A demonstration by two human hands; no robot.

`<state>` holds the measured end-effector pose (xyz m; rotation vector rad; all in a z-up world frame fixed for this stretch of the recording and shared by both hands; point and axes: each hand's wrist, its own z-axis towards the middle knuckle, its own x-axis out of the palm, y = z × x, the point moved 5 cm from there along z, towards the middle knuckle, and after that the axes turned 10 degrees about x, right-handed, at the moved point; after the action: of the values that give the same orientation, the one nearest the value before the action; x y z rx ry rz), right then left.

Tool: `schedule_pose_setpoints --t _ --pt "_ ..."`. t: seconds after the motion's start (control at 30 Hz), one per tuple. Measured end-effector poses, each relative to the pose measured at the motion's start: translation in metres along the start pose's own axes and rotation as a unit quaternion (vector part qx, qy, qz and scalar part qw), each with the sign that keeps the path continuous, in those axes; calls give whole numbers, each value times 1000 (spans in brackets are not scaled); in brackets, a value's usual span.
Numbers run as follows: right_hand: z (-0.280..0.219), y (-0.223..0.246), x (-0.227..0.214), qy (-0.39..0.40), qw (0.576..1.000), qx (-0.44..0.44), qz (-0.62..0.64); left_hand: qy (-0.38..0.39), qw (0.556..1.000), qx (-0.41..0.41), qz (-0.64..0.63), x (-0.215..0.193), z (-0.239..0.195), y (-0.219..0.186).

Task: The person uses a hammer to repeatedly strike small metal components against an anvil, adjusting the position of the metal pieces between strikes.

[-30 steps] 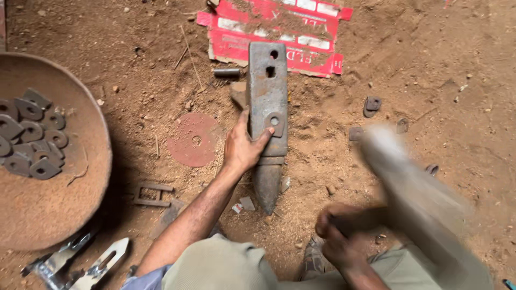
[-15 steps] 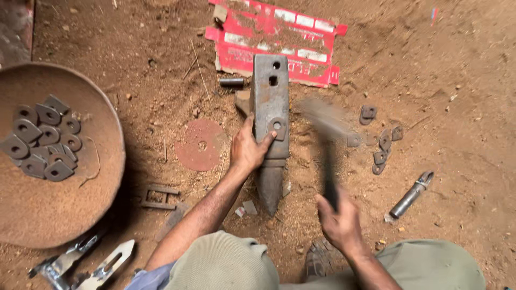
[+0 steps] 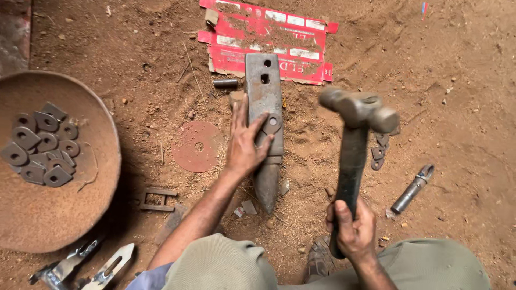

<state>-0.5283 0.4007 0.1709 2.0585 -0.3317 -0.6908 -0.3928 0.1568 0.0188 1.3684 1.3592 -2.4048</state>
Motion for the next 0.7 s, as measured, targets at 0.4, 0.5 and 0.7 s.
schedule_pose_setpoints --t 0.4,0.5,0.7 --pt "-8 -7 26 -81 923 -200 -317 -18 918 -226 -324 13 -12 14" --pt "13 -28 17 24 970 170 -172 -54 951 -179 -247 -7 -6 6" --pt "-6 46 -4 -9 978 -137 156 -38 950 -199 -237 -9 -4 -2"
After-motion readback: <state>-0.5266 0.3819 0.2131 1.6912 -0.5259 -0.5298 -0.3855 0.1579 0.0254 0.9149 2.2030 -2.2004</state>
